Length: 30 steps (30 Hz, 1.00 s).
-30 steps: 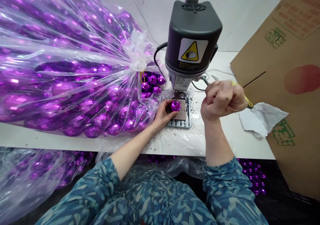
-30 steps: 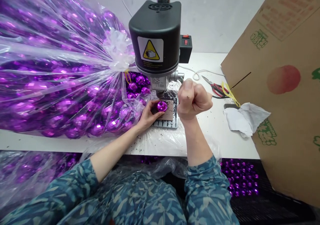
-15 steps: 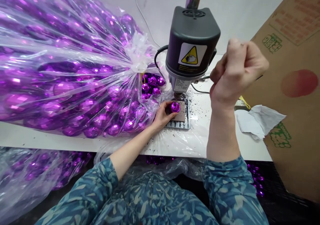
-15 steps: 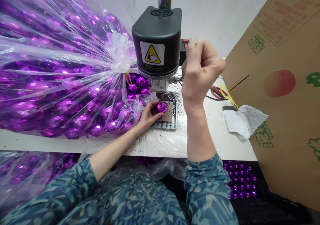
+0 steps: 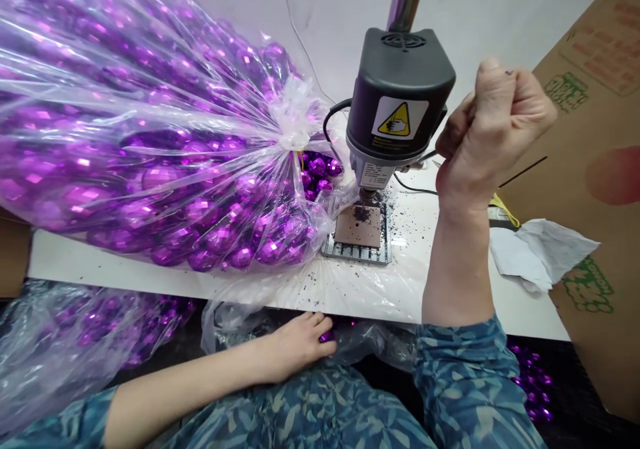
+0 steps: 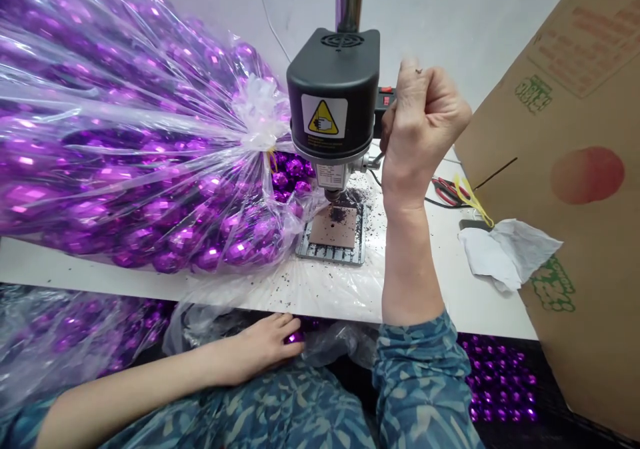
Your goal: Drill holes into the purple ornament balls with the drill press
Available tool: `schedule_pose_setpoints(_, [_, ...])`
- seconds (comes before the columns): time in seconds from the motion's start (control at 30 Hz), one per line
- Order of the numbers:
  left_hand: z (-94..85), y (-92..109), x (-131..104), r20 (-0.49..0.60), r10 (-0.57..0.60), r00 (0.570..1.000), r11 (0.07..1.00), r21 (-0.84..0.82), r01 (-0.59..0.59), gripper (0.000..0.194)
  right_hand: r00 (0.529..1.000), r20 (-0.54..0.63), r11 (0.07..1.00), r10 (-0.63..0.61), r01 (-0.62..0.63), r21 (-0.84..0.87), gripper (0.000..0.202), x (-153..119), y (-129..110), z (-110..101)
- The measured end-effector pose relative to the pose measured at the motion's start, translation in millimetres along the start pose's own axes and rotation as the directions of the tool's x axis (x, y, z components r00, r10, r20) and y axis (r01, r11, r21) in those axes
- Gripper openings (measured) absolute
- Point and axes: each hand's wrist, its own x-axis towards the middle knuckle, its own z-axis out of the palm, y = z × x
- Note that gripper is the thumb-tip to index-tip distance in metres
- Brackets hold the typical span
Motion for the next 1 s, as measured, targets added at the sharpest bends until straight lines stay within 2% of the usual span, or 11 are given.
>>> schedule_pose_setpoints(0.13, [-8.3, -6, -3, -0.196, 0.052, 0.979, 0.997, -0.047, -0.062, 0.051, 1.0, 0.013, 1.0, 0.008, -0.008, -0.019, 0.06, -1, 1, -1])
schedule_pose_setpoints(0.23, [-52.8, -32, 37, -0.423, 0.009, 0.906, 0.995, -0.085, -0.049, 0.038, 1.0, -0.001, 1.0, 0.005, -0.005, 0.0, 0.059, -3, 0, -1])
schedule_pose_setpoints(0.33, [-106.9, -86, 99, -0.6, -0.224, 0.768, 0.971, -0.074, 0.226, 0.028, 1.0, -0.005, 0.999, -0.012, 0.012, 0.04, 0.059, -5, -1, -1])
schedule_pose_setpoints(0.37, [-120.8, -108, 119, -0.606, -0.283, 0.744, 0.948, -0.057, 0.314, 0.024, 1.0, -0.003, 0.999, -0.013, 0.013, 0.046, 0.059, -6, -2, -1])
schedule_pose_setpoints(0.43, [-136.7, -149, 155, -0.532, -0.374, 0.759, 0.902, -0.019, 0.431, 0.012, 1.0, 0.003, 0.999, -0.008, 0.008, 0.048, 0.06, -7, -2, -2])
schedule_pose_setpoints(0.5, [-136.6, -180, 179, -0.443, -0.45, 0.776, 0.865, 0.001, 0.502, 0.009, 1.0, 0.001, 0.999, -0.009, 0.009, 0.039, 0.061, -7, -1, -2])
schedule_pose_setpoints(0.6, [-120.9, -201, 191, -0.39, -0.488, 0.781, 0.845, 0.016, 0.535, 0.02, 1.0, 0.002, 1.0, -0.021, 0.021, 0.003, 0.062, -6, 2, -2])
schedule_pose_setpoints(0.7, [-113.7, -203, 188, -0.394, -0.508, 0.766, 0.835, -0.006, 0.55, 0.031, 0.999, -0.009, 0.999, -0.032, 0.032, -0.009, 0.064, -5, 3, -2])
schedule_pose_setpoints(0.8, [-128.0, -192, 179, -0.476, -0.467, 0.745, 0.869, -0.088, 0.488, 0.046, 0.999, 0.004, 0.999, -0.032, 0.032, -0.004, 0.063, -6, 2, -2])
schedule_pose_setpoints(0.9, [-147.6, -154, 162, -0.569, -0.358, 0.74, 0.932, -0.178, 0.314, 0.049, 1.0, 0.021, 1.0, -0.019, 0.019, -0.003, 0.063, -8, 1, -2])
schedule_pose_setpoints(1.0, [-143.5, -97, 135, -0.526, -0.387, 0.757, 0.898, -0.402, 0.18, 0.044, 1.0, 0.026, 1.0, 0.005, -0.005, -0.03, 0.063, -9, 0, -3])
